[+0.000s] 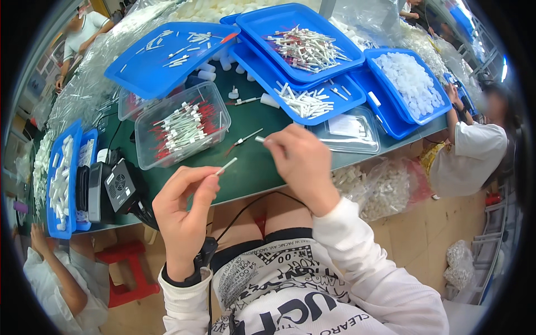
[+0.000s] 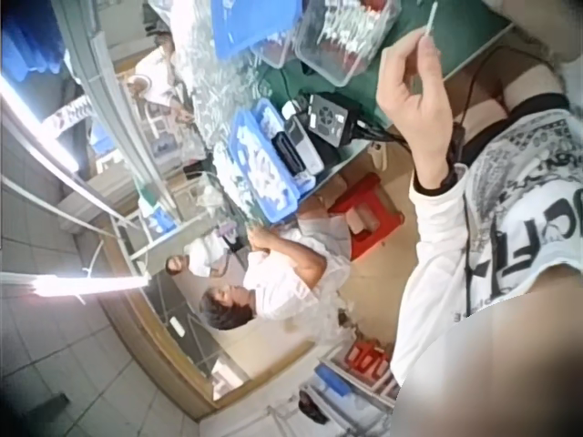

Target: The person assembles small white cylindrical components with red-tipped wires by hand, inserting the wire into the cylinder and placing the finished units into a blue tray. The person occasionally reaches for more parts from nearby trays and bags.

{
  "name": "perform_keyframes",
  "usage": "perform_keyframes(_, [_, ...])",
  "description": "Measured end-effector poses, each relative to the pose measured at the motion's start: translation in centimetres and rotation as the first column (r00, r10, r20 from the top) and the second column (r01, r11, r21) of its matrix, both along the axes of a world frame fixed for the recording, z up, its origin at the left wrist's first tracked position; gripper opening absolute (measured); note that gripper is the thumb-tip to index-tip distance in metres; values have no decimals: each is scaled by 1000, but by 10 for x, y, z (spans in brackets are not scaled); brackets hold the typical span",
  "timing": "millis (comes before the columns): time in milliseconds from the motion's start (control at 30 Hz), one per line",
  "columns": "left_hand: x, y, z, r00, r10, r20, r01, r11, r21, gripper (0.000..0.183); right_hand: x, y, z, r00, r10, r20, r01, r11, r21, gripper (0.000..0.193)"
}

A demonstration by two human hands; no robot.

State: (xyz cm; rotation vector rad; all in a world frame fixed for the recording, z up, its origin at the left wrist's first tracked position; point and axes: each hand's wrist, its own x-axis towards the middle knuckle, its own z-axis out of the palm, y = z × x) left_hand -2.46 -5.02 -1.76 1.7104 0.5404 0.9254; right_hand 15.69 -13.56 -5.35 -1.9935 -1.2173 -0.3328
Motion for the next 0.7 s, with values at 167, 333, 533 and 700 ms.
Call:
perform_keyframes(167, [7,-1,3,999,35,-32,-36,999,-22,20,63,-10,30,989,-77,127,69,996,60,9])
perform_keyframes(333, [10,-4,8,999,-16,44,18,999,-32,13,67,-14,42,986,19,168,-32,996,78,15])
perform_keyframes(533, [9,-11,19,999,-7,34,2,990,140,8,-3,-27,67,614,590,-524,-483,806,342,16])
perform_keyframes(700, [12,-10,19,1000,-8,30,-2,950,313,10,-5,-29,61,393,656,-644,-466,746,476,13])
